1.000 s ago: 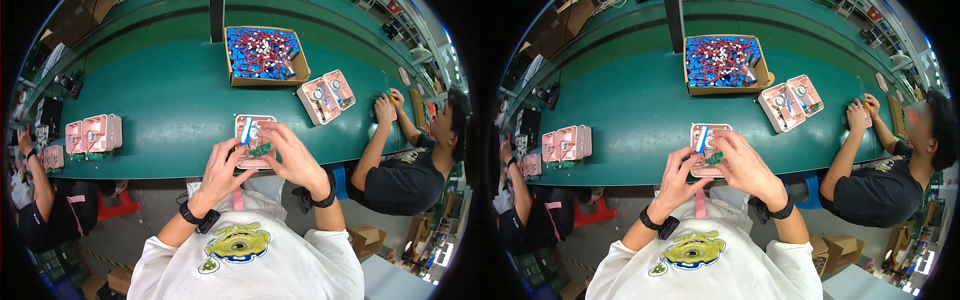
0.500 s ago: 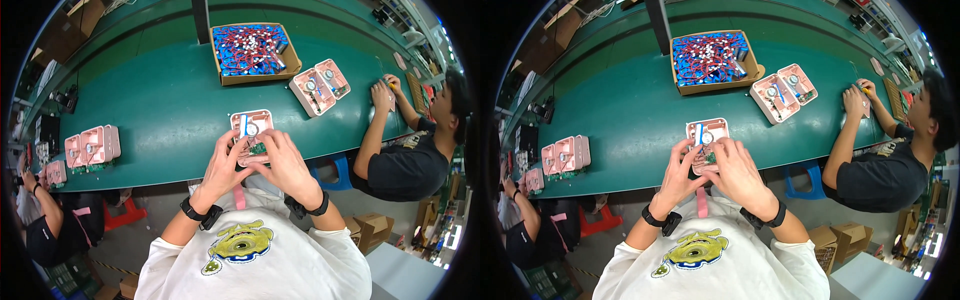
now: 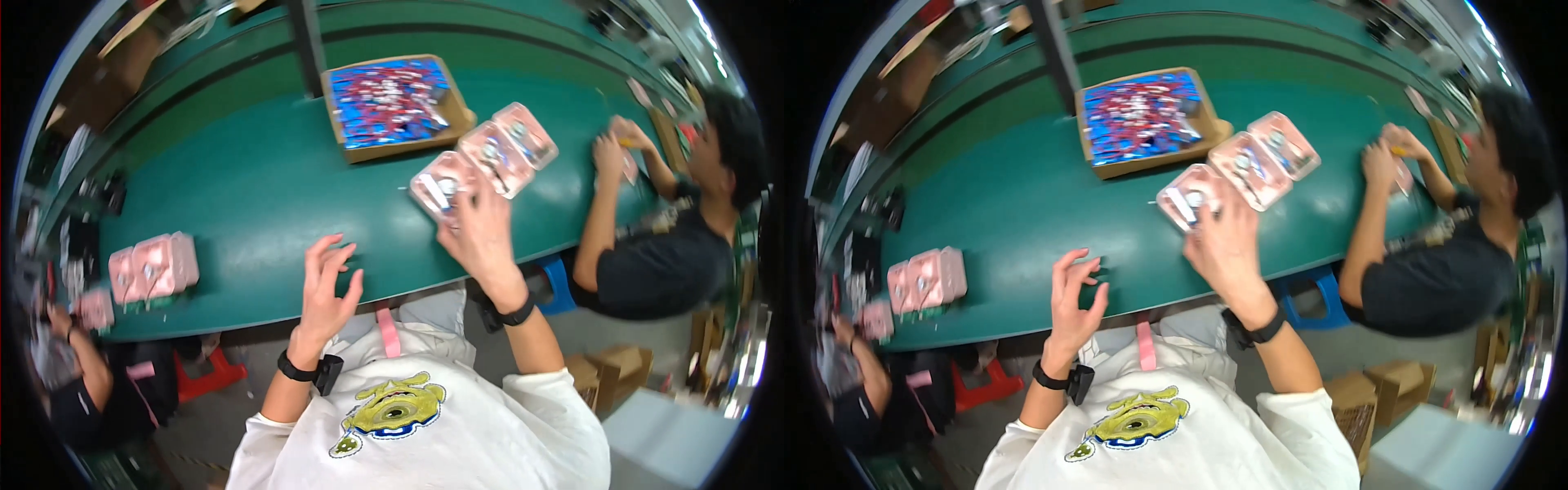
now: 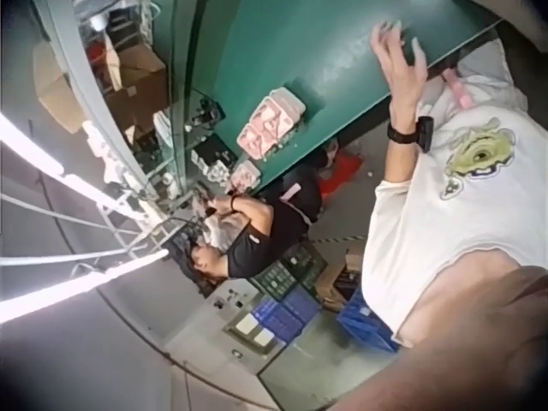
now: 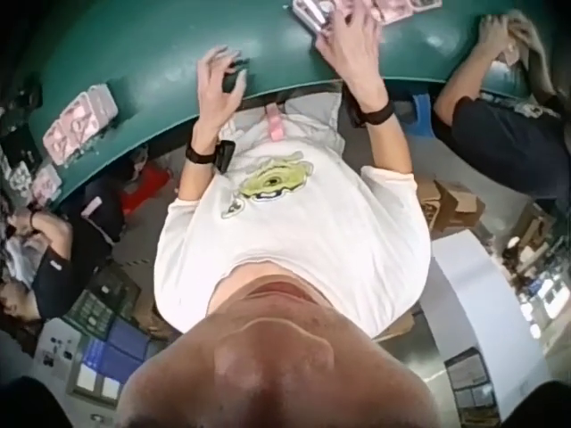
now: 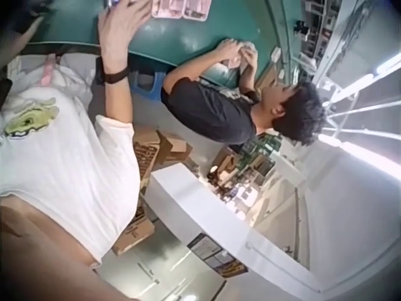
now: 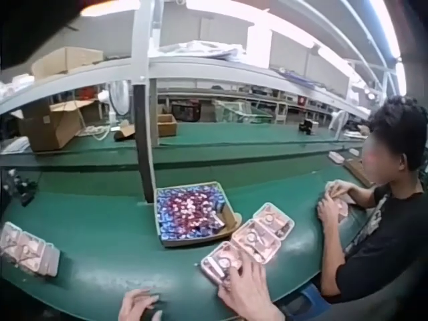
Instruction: The person assembles electronic devices by picking up a battery from a box, plugging its connector into a circuit board, and pressing the components into a pink plastic housing. After completing each unit, the person moves it aside on the green workbench and repeats the process with the next housing.
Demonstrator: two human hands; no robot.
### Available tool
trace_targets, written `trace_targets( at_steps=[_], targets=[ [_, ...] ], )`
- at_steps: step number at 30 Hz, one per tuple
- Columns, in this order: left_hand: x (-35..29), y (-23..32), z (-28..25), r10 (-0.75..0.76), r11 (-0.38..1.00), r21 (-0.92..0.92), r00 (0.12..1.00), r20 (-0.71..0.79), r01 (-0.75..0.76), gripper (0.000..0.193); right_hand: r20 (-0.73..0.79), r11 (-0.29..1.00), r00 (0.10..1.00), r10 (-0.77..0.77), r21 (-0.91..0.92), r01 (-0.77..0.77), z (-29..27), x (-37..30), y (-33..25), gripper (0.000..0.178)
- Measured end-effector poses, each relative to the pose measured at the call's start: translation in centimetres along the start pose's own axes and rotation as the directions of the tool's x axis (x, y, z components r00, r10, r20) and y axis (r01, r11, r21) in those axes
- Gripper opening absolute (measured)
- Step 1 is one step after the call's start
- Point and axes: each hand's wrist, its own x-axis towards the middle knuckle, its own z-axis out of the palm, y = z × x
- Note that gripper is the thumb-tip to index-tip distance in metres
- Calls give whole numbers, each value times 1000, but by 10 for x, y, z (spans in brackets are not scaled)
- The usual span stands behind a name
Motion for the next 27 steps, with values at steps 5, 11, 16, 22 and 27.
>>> trace_targets(
  at_steps=[5,11,16,22,27],
  targets=[
    [-6,-26,-89,14,939,324,924,-383,120,29,-16,998,1000,-10,-62,9,-2,1,35,49],
    [-34,-113,-303,169,615,583,633,-756,531,27,48,994,994,96,-62,-93,-2,19,74,38],
    [-58,-197,-432,-417,638,-16,328,-847,769,61,47,984,984,172,-55,-169,12,37,113,43],
    [-31,-184,-426,-899,437,-272,408,-159,857,72,-27,963,975,222,-151,-224,-16,36,104,61],
    [-36,-158,-413,-886,462,-219,435,-161,860,68,-39,980,995,-91,174,96,-27,46,-38,83]
  ],
)
